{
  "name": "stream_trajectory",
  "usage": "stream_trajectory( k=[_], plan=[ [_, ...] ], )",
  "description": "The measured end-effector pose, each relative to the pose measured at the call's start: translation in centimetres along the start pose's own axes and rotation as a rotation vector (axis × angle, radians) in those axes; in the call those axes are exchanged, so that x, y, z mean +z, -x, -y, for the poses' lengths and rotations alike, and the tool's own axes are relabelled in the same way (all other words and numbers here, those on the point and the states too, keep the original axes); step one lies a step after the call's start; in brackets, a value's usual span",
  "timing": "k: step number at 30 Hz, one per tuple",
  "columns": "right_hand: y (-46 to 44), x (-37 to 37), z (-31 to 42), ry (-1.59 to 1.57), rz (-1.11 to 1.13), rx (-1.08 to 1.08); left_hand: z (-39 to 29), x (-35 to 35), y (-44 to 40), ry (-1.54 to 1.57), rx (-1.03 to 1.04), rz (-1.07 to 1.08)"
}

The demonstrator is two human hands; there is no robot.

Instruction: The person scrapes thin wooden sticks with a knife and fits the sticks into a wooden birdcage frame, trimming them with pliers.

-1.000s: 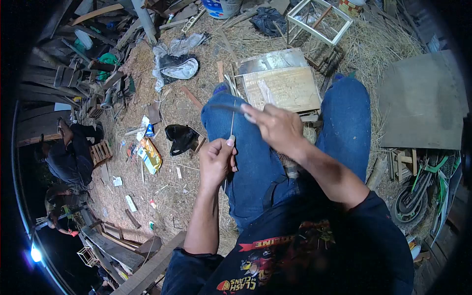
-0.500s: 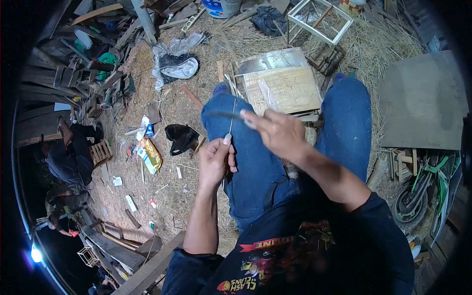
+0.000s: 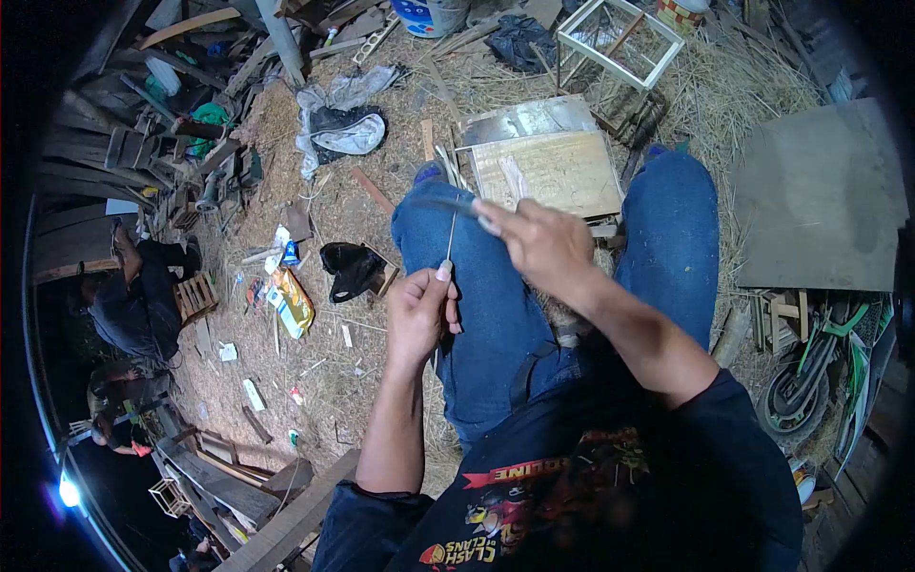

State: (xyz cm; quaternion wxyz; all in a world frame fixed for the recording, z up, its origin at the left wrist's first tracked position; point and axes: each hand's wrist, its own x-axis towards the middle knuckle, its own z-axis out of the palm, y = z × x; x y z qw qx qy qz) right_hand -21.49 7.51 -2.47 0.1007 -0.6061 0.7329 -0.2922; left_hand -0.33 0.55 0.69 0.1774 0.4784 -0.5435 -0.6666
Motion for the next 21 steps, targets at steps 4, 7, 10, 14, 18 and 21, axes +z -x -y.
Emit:
stream_trajectory(
  k=[4,7,10,14,18,21],
  plan=[
    [-1.0,1.2,-2.1,-0.392,-0.058,0.186,0.0,0.4,0.7,-0.055,0.038,-0.035],
    [-1.0,-0.3,-1.2,-0.925,-0.129,0.262,-0.6,0.8,1.6,-0.131,0.1,-0.029],
    [-0.9,-3.6,1.6,-1.312,0.071,0.581,-1.2,1.9,2.4,-0.145,0.128,-0.046],
    [0.0,-3.1,2.7,-1.397,0.006,0.472,-1.0,3.5,2.9,-0.208,0.274,-0.063],
    [-0.2,-3.7,2.5,-1.351,-0.09,0.462,-1.3,4.5,3.6,-0.324,0.419,-0.084],
    [-0.3,-4.3,2.2,-1.37,-0.11,0.552,-1.7,5.0,4.1,-0.359,0.432,-0.074]
  ],
)
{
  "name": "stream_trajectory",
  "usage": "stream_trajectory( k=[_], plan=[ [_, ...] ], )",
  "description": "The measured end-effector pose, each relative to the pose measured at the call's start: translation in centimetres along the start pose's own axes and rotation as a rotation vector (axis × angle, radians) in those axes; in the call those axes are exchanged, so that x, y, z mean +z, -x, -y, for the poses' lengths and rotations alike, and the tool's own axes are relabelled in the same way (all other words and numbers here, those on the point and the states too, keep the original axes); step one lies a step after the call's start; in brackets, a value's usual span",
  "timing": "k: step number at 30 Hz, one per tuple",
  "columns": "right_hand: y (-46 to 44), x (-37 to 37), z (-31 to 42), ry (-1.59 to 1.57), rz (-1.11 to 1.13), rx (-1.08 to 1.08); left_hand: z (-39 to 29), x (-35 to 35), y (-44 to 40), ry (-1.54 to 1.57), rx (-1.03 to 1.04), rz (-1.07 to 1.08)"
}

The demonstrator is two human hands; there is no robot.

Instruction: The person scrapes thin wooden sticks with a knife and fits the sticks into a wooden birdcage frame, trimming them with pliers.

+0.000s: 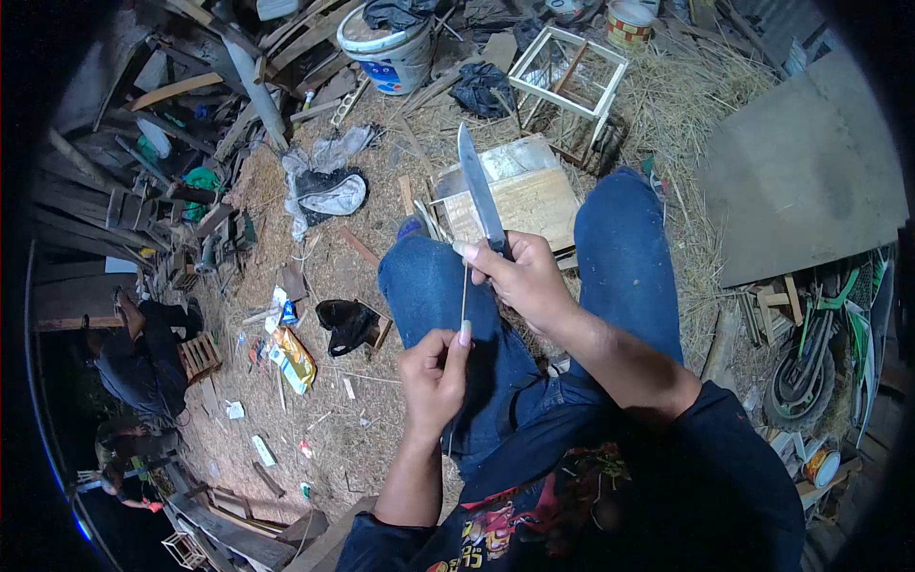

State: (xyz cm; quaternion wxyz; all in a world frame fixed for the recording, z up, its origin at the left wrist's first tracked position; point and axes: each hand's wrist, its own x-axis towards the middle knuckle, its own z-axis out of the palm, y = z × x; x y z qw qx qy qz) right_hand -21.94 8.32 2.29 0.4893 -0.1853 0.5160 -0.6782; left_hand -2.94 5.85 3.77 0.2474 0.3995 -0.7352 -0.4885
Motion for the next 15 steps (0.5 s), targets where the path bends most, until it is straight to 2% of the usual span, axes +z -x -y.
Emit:
stream_trajectory(
  k=[5,7,11,13,15],
  plan=[
    [0.9,-0.8,1.4,-0.012,0.019,-0.02,-1.0,1.0,0.2,0.026,0.005,0.005],
    [1.3,-1.0,1.4,-0.002,0.068,0.003,-2.1,1.5,0.0,0.303,-0.157,-0.031],
    [1.5,-0.6,0.4,0.05,0.08,-0.089,-1.2,0.7,-0.4,0.263,-0.189,-0.065],
    [2.1,-1.5,0.1,0.39,0.03,-0.096,0.0,-0.2,-0.5,0.226,-0.249,-0.077],
    [2.4,-2.4,-1.4,0.496,0.054,-0.134,1.3,-0.7,-0.8,0.206,-0.309,-0.083]
  ],
)
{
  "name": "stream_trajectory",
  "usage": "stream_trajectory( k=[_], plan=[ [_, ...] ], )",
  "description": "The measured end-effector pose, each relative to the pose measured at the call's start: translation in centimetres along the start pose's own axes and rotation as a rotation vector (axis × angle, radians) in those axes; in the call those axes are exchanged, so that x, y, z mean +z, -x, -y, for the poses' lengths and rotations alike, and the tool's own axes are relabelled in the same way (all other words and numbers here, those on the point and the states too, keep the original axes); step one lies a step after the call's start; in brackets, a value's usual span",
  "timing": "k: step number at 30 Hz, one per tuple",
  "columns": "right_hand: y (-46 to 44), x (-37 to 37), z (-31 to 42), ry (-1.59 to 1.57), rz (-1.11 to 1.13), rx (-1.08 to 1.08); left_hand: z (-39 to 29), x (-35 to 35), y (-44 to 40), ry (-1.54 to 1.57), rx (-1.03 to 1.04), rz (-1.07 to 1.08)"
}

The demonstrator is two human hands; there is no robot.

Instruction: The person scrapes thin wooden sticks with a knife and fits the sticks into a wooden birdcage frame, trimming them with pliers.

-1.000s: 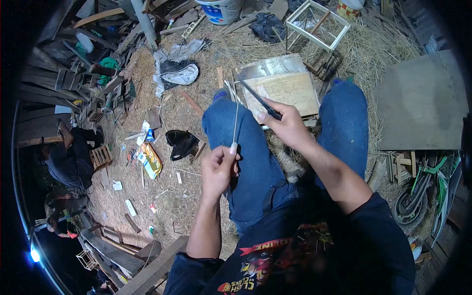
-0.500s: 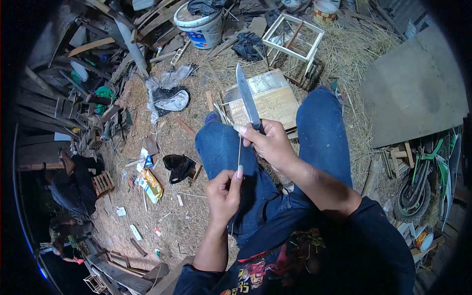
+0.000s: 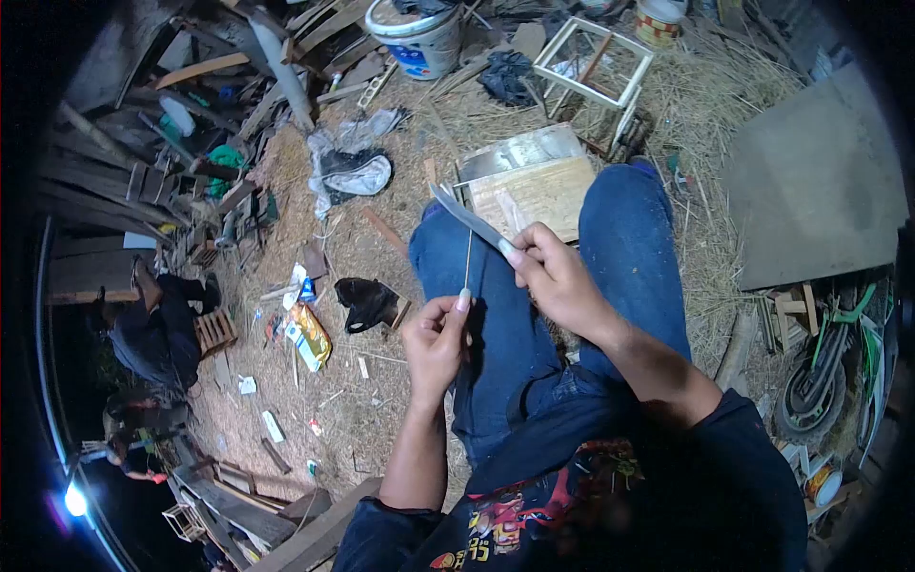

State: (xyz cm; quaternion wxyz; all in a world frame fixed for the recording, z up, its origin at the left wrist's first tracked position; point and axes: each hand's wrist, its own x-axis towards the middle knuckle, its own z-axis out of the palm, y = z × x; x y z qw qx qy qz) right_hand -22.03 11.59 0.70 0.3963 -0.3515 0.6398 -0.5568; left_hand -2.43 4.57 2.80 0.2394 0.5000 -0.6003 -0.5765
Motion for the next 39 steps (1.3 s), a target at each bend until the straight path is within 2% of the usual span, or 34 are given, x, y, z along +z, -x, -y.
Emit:
stream_trajectory(
  k=[2,3,5,8,12,14,18,21,24,26,28,31,33,35,36,39],
  plan=[
    [0.1,-0.1,-1.4,0.215,-0.002,-0.081,0.6,-0.5,-0.6,-0.012,-0.025,0.001],
    [0.0,0.1,-1.3,0.217,0.007,-0.08,0.7,-0.6,-0.9,-0.024,-0.047,0.018],
    [-0.4,0.5,-0.9,0.399,-0.097,-0.237,0.8,-0.6,-1.3,-0.041,-0.067,0.006],
    [-1.6,1.0,-1.7,0.506,-0.09,-0.36,1.3,-0.6,-2.1,-0.095,-0.056,0.027],
    [-1.6,1.3,-2.7,0.717,-0.047,-0.357,1.3,-0.7,-2.8,-0.141,-0.071,0.034],
    [-0.9,1.5,-2.6,0.813,-0.007,-0.469,1.8,-1.0,-3.1,-0.157,-0.054,0.037],
    [-1.6,1.1,-2.7,0.799,-0.078,-0.393,2.3,-0.9,-3.2,-0.143,0.004,0.021],
    [-1.1,1.2,-2.9,0.823,-0.065,-0.525,2.1,-1.1,-3.2,-0.124,0.002,0.018],
    [-1.6,1.4,-2.4,0.79,-0.127,-0.452,1.9,-1.2,-3.1,-0.115,-0.029,0.032],
    [-0.7,1.5,-2.6,0.803,-0.096,-0.492,2.2,-1.3,-3.4,-0.111,-0.027,0.036],
    [-0.5,1.6,-2.8,0.831,-0.087,-0.541,3.1,-1.2,-3.8,-0.072,0.09,0.045],
    [-1.4,1.7,-2.6,0.847,-0.162,-0.427,2.2,-1.4,-3.3,-0.113,-0.016,0.061],
    [-0.6,2.0,-2.4,0.871,-0.178,-0.467,2.5,-1.6,-3.5,-0.106,-0.018,0.059],
    [-0.2,1.8,-2.7,0.883,-0.067,-0.57,2.7,-1.5,-3.4,-0.096,-0.025,0.061],
    [-0.5,1.8,-2.6,0.919,-0.105,-0.492,2.6,-1.5,-3.4,-0.087,-0.013,0.064],
    [-1.5,2.0,-2.7,0.917,-0.179,-0.449,2.0,-1.5,-3.0,-0.066,-0.036,0.064]
  ],
)
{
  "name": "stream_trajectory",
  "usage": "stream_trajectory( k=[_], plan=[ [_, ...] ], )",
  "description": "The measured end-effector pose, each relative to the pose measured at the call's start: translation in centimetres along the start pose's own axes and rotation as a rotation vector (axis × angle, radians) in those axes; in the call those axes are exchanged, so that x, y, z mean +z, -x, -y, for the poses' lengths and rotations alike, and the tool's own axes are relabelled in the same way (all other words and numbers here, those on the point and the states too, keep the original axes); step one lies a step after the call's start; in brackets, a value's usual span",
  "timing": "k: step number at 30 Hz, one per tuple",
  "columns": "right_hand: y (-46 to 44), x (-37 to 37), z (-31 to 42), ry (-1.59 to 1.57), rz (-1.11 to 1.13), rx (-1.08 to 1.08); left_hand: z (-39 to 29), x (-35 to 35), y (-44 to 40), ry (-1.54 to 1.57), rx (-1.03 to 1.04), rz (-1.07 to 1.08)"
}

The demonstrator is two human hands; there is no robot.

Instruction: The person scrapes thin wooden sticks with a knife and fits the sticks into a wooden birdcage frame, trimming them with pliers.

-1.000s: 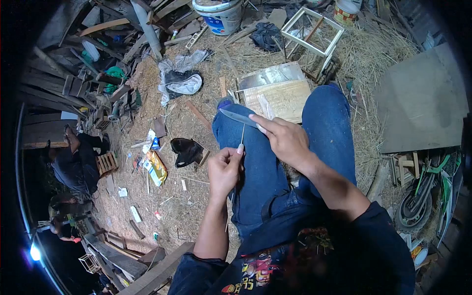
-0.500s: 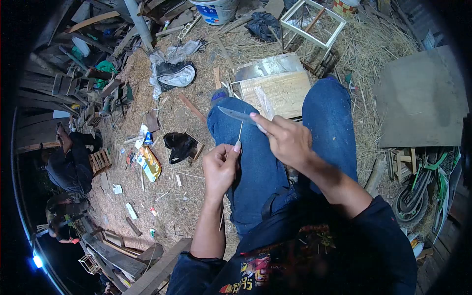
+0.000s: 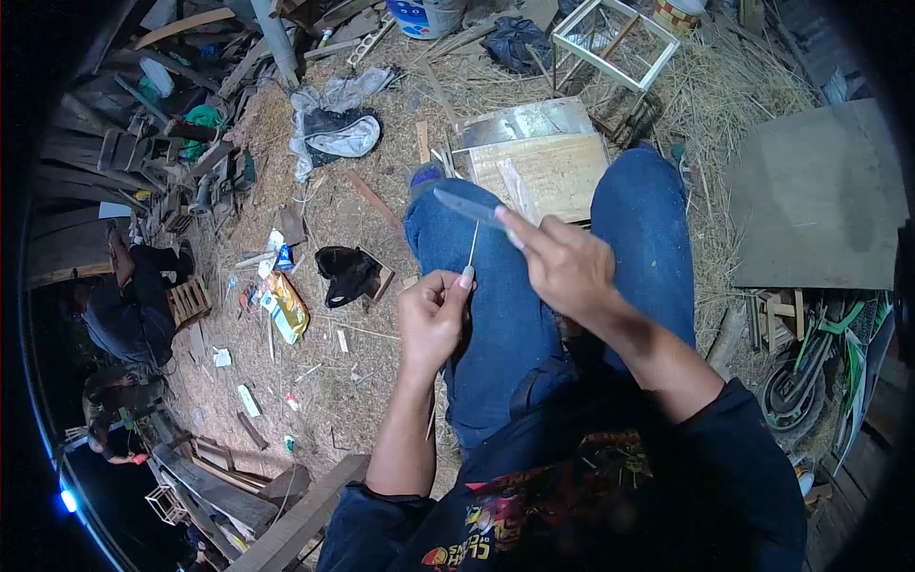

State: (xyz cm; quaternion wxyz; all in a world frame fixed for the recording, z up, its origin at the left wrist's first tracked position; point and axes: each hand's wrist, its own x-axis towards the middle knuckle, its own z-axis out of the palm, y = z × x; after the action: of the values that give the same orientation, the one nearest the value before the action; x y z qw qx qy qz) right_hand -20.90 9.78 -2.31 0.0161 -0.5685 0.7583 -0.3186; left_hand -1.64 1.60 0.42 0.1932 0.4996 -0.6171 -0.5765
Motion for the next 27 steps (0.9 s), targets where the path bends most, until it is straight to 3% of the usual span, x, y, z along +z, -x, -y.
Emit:
stream_trajectory(
  k=[14,16,20,25,27],
  plan=[
    [0.1,0.0,1.0,-0.006,0.002,-0.04,0.7,-0.2,-0.3,-0.014,0.027,0.006],
    [1.0,-0.3,1.5,-0.004,-0.012,-0.182,1.2,-0.1,-0.5,-0.031,0.067,-0.004],
    [-0.2,0.2,0.6,0.029,-0.05,-0.069,1.1,-0.2,-0.2,0.0,0.037,0.019],
    [0.5,-0.4,1.1,0.043,-0.014,-0.182,1.0,-0.1,-0.3,-0.078,0.056,0.002],
    [-0.5,-0.4,0.8,0.079,-0.062,-0.076,1.0,0.0,-0.1,-0.08,0.062,-0.002]
  ],
)
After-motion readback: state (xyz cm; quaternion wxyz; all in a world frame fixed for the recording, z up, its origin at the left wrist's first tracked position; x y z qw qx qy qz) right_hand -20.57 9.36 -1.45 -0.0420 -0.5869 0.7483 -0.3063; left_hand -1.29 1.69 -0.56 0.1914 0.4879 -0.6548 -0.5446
